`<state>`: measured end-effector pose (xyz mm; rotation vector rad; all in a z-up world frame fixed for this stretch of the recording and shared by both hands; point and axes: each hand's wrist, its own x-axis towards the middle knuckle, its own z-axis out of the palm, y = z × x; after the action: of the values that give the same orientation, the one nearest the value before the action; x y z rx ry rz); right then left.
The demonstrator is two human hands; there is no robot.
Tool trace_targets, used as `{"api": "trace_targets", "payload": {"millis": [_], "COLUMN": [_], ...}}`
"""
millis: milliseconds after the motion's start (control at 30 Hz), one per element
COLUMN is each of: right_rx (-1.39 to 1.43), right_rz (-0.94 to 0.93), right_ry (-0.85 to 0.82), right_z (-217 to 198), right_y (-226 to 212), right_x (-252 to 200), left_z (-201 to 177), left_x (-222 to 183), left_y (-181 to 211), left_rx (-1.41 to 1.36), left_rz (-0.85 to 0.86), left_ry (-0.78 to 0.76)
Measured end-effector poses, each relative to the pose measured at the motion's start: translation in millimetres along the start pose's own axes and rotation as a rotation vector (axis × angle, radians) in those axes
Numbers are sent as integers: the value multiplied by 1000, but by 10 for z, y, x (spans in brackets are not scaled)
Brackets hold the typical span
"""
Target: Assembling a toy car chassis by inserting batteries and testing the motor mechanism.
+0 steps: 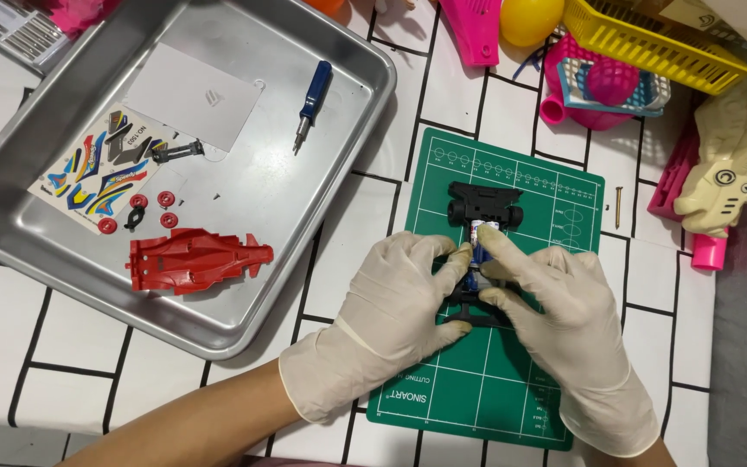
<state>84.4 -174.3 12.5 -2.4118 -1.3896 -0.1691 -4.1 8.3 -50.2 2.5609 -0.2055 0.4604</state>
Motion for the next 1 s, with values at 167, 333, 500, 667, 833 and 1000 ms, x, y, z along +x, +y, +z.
{"api": "trace_targets", "payload": {"millis": [167, 333, 500, 667, 833, 1000], "right_rx": [-159, -361, -183, -143, -15, 18], "right_rz": [-82, -312, -328, -294, -277, -298], "right_ry": [-37, 93, 66, 72, 12, 14], "right_z": [-10, 28, 80, 131, 92, 66], "right_y": [46, 3, 131, 155, 213, 227], "right_x": [21, 63, 19, -7, 27, 52], "left_z": [-9, 13, 18, 32, 1, -1], "left_x": [4, -12, -1, 9, 1, 1], "left_y": [5, 0, -2, -7, -3, 5], "left_rx": [4, 13, 46, 63, 56, 37], "left_rz": [-2, -3, -4, -7, -2, 16], "left_ry": [-10, 14, -3, 14, -5, -1]}}
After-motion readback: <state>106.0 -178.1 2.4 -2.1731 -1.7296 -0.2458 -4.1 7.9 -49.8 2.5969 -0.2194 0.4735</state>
